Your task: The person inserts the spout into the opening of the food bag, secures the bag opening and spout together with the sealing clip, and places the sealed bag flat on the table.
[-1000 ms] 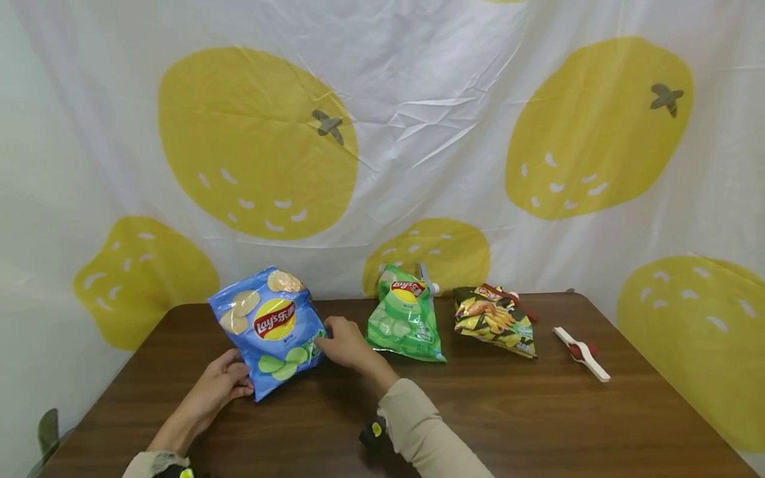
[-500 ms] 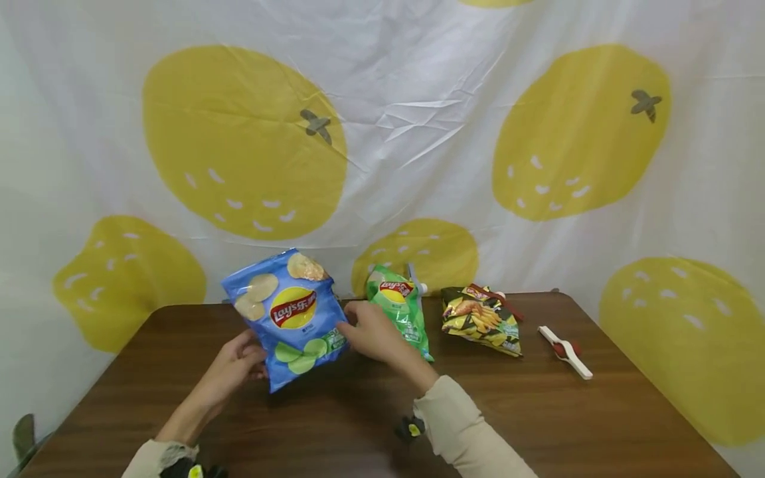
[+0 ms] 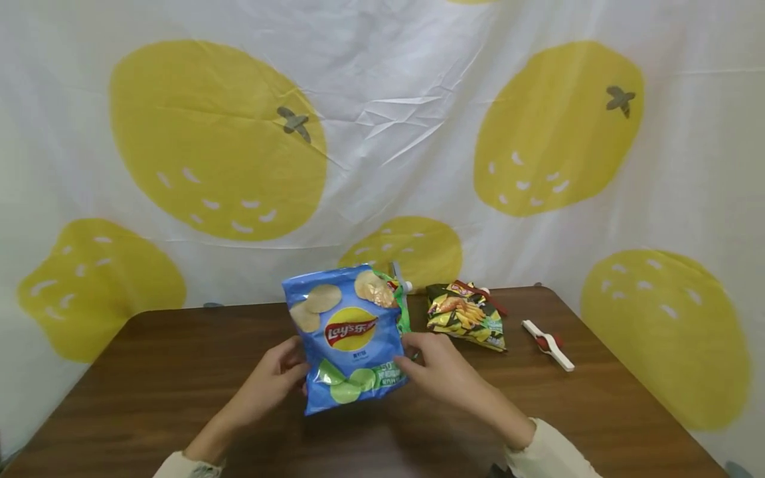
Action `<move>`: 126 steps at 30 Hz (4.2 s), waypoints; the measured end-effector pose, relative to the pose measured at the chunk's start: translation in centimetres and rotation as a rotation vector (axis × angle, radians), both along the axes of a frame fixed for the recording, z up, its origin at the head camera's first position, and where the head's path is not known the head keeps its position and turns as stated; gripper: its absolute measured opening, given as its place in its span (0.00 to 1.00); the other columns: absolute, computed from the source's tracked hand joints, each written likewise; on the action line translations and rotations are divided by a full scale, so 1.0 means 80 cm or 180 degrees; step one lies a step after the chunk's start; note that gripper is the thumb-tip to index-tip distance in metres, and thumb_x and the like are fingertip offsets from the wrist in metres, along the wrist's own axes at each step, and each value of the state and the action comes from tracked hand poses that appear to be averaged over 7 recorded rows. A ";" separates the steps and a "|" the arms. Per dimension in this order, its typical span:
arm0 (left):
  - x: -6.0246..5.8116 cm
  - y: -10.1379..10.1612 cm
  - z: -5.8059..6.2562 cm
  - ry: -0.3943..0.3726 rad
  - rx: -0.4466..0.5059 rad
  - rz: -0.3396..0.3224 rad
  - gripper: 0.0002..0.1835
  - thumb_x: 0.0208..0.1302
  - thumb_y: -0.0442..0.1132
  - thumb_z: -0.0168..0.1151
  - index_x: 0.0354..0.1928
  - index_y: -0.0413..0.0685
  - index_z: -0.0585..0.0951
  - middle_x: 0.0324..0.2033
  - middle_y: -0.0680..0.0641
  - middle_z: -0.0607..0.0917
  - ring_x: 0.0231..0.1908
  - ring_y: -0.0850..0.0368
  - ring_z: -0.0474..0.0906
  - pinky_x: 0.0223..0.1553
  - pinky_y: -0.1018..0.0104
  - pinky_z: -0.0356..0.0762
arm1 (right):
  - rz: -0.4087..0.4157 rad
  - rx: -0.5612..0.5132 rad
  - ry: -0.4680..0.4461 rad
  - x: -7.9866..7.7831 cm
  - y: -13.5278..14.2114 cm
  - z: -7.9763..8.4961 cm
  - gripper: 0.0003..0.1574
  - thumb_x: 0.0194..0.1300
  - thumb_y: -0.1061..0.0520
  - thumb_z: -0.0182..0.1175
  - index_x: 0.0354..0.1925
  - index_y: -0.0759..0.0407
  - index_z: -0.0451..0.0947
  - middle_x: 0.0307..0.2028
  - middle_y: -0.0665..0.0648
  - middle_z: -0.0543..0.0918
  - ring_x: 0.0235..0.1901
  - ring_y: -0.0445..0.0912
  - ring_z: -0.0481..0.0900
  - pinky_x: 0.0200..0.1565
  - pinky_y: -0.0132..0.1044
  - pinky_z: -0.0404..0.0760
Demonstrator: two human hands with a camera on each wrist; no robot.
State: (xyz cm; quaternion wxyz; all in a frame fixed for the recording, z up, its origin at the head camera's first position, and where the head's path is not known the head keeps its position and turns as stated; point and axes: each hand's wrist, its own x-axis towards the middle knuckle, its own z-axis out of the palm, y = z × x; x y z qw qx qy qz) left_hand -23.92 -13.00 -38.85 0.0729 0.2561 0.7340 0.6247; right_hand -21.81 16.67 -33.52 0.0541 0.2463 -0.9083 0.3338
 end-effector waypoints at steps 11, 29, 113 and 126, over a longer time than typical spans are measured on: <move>0.010 0.049 -0.025 0.0286 -0.0764 -0.0049 0.10 0.67 0.28 0.58 0.49 0.35 0.75 0.21 0.48 0.80 0.19 0.58 0.79 0.21 0.68 0.75 | 0.0257 0.0453 -0.0464 0.032 0.058 -0.010 0.11 0.68 0.59 0.62 0.26 0.53 0.78 0.19 0.42 0.72 0.20 0.33 0.67 0.23 0.30 0.70; 0.005 0.042 -0.039 -0.0312 -0.0896 -0.0496 0.31 0.70 0.34 0.58 0.69 0.30 0.59 0.23 0.46 0.79 0.23 0.55 0.78 0.22 0.69 0.70 | -0.0532 0.1348 -0.0302 -0.003 0.147 0.006 0.10 0.68 0.52 0.63 0.38 0.57 0.80 0.26 0.46 0.79 0.27 0.41 0.76 0.33 0.44 0.77; 0.064 0.091 0.071 0.0828 -0.0768 0.0197 0.14 0.73 0.48 0.58 0.54 0.50 0.78 0.35 0.55 0.84 0.29 0.65 0.79 0.31 0.68 0.80 | 0.0127 0.0802 0.1469 0.057 0.034 0.026 0.25 0.53 0.66 0.67 0.48 0.48 0.75 0.36 0.36 0.81 0.31 0.34 0.76 0.35 0.35 0.79; 0.073 0.092 0.061 0.1391 -0.0831 -0.0045 0.04 0.69 0.42 0.63 0.37 0.52 0.83 0.26 0.58 0.81 0.23 0.70 0.70 0.24 0.73 0.74 | 0.0428 0.0779 0.0830 0.075 0.020 0.009 0.21 0.69 0.46 0.64 0.55 0.50 0.75 0.38 0.39 0.77 0.38 0.34 0.74 0.41 0.32 0.77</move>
